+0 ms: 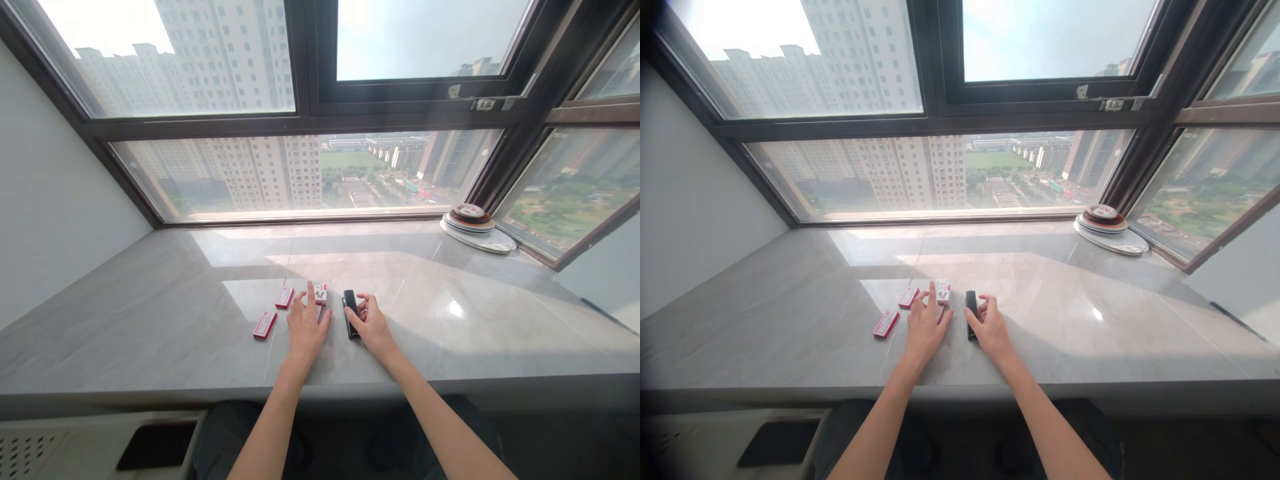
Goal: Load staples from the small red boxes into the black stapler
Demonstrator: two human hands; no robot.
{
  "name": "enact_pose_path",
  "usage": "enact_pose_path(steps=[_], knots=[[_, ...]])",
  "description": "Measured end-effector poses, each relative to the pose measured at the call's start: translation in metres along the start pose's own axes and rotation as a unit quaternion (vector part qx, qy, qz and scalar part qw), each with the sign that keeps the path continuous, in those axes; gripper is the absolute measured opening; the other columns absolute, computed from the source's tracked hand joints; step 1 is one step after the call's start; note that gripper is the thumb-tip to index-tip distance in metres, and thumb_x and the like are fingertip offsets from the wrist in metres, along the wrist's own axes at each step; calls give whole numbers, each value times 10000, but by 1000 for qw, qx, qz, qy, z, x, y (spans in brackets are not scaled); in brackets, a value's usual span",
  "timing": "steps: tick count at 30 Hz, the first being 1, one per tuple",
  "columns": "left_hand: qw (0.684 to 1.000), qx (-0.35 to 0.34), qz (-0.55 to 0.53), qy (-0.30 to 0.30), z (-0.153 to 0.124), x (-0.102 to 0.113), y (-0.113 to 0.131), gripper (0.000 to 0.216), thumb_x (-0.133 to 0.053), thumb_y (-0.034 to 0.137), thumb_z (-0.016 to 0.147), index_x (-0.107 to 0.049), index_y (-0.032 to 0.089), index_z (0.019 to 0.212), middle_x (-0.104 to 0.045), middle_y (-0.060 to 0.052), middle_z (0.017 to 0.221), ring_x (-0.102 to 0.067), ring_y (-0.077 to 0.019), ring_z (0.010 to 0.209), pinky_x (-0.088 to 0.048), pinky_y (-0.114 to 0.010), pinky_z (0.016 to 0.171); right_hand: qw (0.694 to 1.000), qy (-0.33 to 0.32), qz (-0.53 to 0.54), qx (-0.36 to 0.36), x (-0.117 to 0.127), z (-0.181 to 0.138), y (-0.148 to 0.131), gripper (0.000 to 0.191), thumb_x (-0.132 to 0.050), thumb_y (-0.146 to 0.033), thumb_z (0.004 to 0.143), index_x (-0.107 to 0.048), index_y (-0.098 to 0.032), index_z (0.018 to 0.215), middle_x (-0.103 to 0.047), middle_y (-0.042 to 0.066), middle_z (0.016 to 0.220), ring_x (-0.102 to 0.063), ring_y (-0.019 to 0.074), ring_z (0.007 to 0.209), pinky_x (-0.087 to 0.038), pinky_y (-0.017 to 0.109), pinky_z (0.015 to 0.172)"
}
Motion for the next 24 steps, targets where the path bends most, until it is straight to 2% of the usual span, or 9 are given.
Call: enact_pose_path(steps=[2, 5, 8, 10, 13, 15, 17, 20, 24], knots=[[1000, 0, -12, 13, 2, 3, -6, 573, -678, 382, 935, -491, 259, 1462, -486, -134, 1369, -476, -323, 1320, -446, -456, 1035, 1000, 0, 7, 0, 0, -1, 0, 573, -645, -583, 895, -531, -208, 1313, -629, -7, 887, -602, 168, 670, -507, 296, 665], [1000, -19, -3, -7, -3, 6, -7, 331, -672, 377, 941, -630, 287, 1257, -522, -98, 1280, -535, -294, 1215, -462, -428, 985, 1000, 7, 15, 2, 1, -2, 0, 544, -646, -573, 901, -530, -214, 1293, -628, -9, 883, -602, 166, 661, -508, 297, 665], [999, -24, 25, -15, -8, 7, -2, 423, -622, 366, 973, -568, 325, 1391, -521, -105, 1299, -515, -305, 1243, -451, -432, 975, 1000, 10, 18, 2, 1, -3, -2, 522, -647, -556, 905, -542, -212, 1283, -632, -3, 886, -599, 166, 650, -511, 304, 661], [999, -9, 40, -12, -10, 6, -2, 512, -605, 383, 982, -498, 294, 1475, -531, -121, 1289, -510, -316, 1240, -446, -438, 972, 1000, 15, 14, 5, 3, -5, -5, 494, -640, -535, 914, -557, -209, 1276, -636, 6, 891, -600, 170, 658, -515, 309, 663], [999, 17, 41, -20, -11, 8, -6, 421, -591, 373, 978, -569, 233, 1375, -571, -114, 1207, -533, -312, 1168, -446, -433, 954, 999, 36, -17, 27, 8, -10, -12, 415, -622, -478, 934, -600, -206, 1247, -659, 37, 942, -612, 186, 718, -529, 324, 705], [999, 14, 27, -39, -14, 12, -9, 330, -608, 316, 947, -625, 247, 1269, -587, -92, 1166, -543, -296, 1134, -444, -420, 961, 995, 59, -59, 57, 13, -14, -19, 363, -620, -425, 932, -637, -206, 1222, -675, 69, 1015, -626, 209, 801, -538, 351, 777], [998, -10, 5, -66, -21, 19, -9, 333, -638, 260, 898, -647, 282, 1229, -591, -71, 1157, -549, -281, 1126, -442, -406, 974, 988, 74, -99, 87, 19, -16, -26, 327, -617, -372, 925, -669, -211, 1205, -682, 88, 1069, -634, 239, 905, -534, 385, 866], [992, -59, -26, -110, -36, 31, -7, 396, -654, 225, 864, -660, 331, 1246, -587, -53, 1186, -557, -269, 1141, -447, -405, 991, 985, 40, -122, 113, 22, -14, -34, 319, -578, -304, 938, -699, -235, 1224, -697, 87, 1113, -638, 265, 1043, -514, 411, 966], [983, -96, -44, -147, -53, 42, -3, 499, -688, 296, 880, -622, 391, 1365, -572, -47, 1295, -567, -271, 1152, -466, -433, 1012, 983, -66, -119, 122, 11, -4, -48, 370, -521, -226, 954, -712, -256, 1269, -706, 77, 1203, -637, 258, 1150, -492, 402, 1037]])
Point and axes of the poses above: each hand's wrist, its own z-axis towards the middle knuckle, its own x-axis out of the back of the hand, y = z × x, the point moved 5 cm from there along z, towards the middle knuckle
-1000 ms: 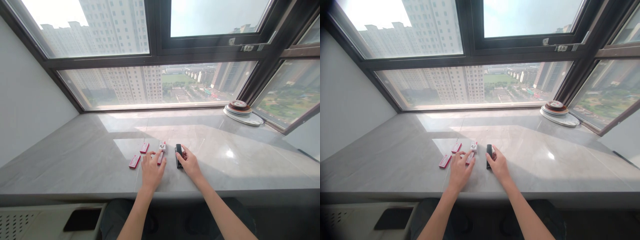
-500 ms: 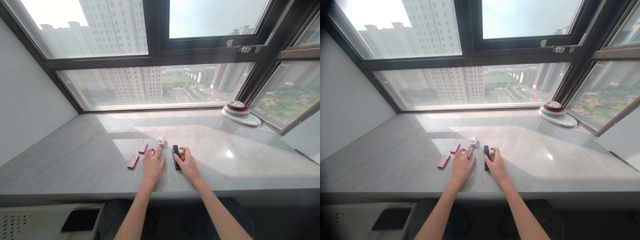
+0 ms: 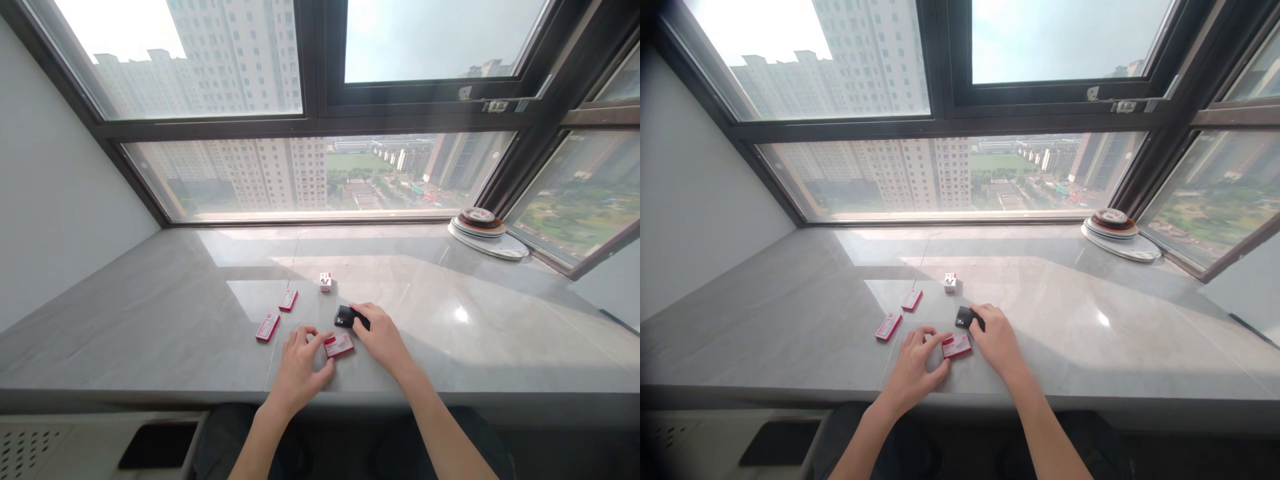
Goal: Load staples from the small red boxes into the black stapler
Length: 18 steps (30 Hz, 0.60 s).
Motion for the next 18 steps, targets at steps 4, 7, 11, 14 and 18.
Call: enact_pose_path(steps=[4, 7, 11, 14, 18], knots=[[1000, -22, 11, -2, -3, 0, 2, 625, -694, 389, 914, -495, 429, 1504, -444, -28, 1562, -468, -322, 1358, -411, -503, 1125, 999, -49, 11, 6, -19, 12, -20, 348, -541, -228, 946, -710, -252, 1249, -707, 79, 1246, -640, 262, 1177, -457, 426, 1088], [999, -37, 24, 3, -1, -3, 1, 637, -682, 395, 927, -470, 391, 1528, -402, -35, 1619, -386, -337, 1452, -355, -531, 1185, 999, -41, -11, 9, -38, 15, -36, 293, -646, -324, 916, -700, -269, 1199, -726, 67, 1170, -651, 286, 1130, -324, 531, 1184], [999, -37, 34, 13, 0, -6, -1, 601, -690, 342, 913, -519, 339, 1490, -532, -50, 1514, -435, -323, 1426, -344, -514, 1207, 997, 23, -76, -14, -60, 16, -49, 243, -761, -424, 834, -681, -266, 1000, -713, 78, 999, -647, 317, 1020, -349, 552, 1125], [999, -28, 37, 18, 1, -6, -2, 581, -684, 339, 917, -532, 334, 1478, -529, -48, 1521, -446, -318, 1423, -344, -507, 1212, 994, 59, -76, -44, -63, 19, -52, 195, -768, -404, 809, -663, -275, 911, -706, 83, 927, -644, 318, 958, -455, 466, 963], [999, -14, 37, 7, 3, -7, -3, 597, -669, 373, 934, -496, 378, 1505, -451, -21, 1597, -414, -312, 1451, -345, -527, 1203, 989, 85, 48, -109, -43, 24, -36, 267, -686, -521, 863, -687, -279, 975, -743, 61, 942, -672, 281, 895, -498, 405, 856]])
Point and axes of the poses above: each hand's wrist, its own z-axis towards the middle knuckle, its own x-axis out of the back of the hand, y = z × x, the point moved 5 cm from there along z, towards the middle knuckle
